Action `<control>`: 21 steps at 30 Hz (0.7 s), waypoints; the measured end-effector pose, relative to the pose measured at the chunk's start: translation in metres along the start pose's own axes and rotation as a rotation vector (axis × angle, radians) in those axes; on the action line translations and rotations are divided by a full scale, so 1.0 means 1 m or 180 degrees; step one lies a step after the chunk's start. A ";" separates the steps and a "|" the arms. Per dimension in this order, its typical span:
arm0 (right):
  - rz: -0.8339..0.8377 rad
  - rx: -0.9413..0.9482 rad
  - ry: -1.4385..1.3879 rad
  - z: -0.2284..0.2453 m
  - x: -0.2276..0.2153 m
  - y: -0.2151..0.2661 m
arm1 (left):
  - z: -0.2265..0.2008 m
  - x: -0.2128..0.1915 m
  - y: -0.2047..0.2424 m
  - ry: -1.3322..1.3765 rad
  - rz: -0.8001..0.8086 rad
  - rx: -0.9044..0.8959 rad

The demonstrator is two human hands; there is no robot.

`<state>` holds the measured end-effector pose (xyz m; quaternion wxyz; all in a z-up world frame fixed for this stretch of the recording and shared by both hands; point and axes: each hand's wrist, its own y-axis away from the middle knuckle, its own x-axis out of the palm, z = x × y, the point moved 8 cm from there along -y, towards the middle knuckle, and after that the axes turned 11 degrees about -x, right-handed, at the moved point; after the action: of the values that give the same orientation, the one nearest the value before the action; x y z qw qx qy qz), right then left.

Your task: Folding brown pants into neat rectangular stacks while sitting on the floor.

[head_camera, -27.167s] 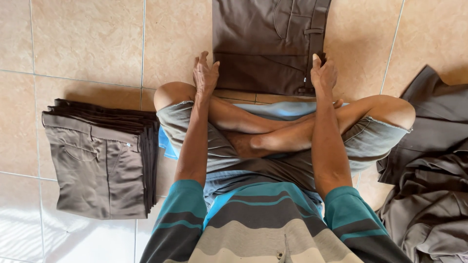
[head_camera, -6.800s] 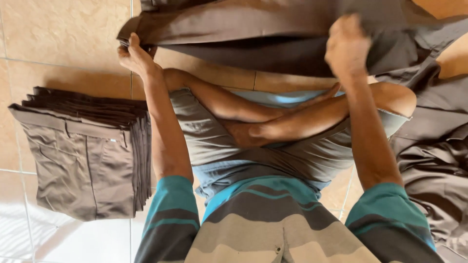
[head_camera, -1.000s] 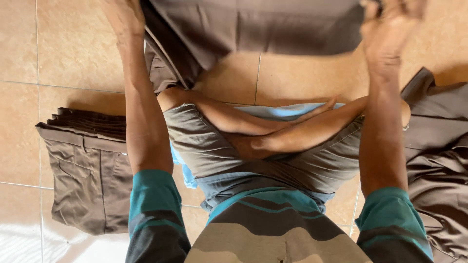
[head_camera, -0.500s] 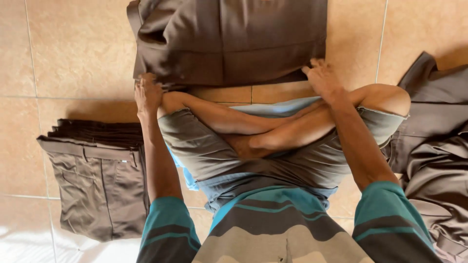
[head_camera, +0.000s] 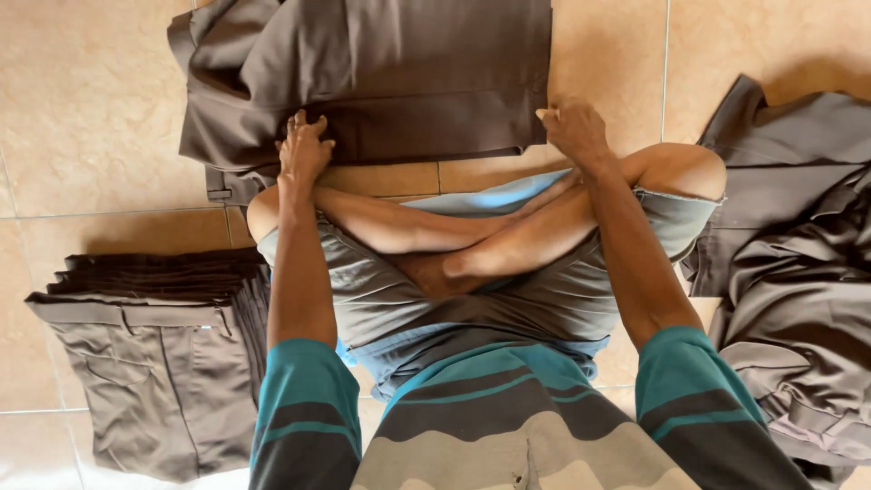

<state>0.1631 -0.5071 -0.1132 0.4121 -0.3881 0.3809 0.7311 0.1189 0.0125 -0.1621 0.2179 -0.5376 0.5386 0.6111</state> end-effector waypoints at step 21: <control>-0.2445 -0.0613 -0.0538 0.035 -0.055 0.002 | -0.020 0.008 0.033 -0.0517 -0.0040 0.0030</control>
<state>0.1719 -0.4944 -0.0503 0.6469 -0.4776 0.1028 0.5855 0.0971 -0.0183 -0.1522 0.2673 -0.4886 0.5186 0.6488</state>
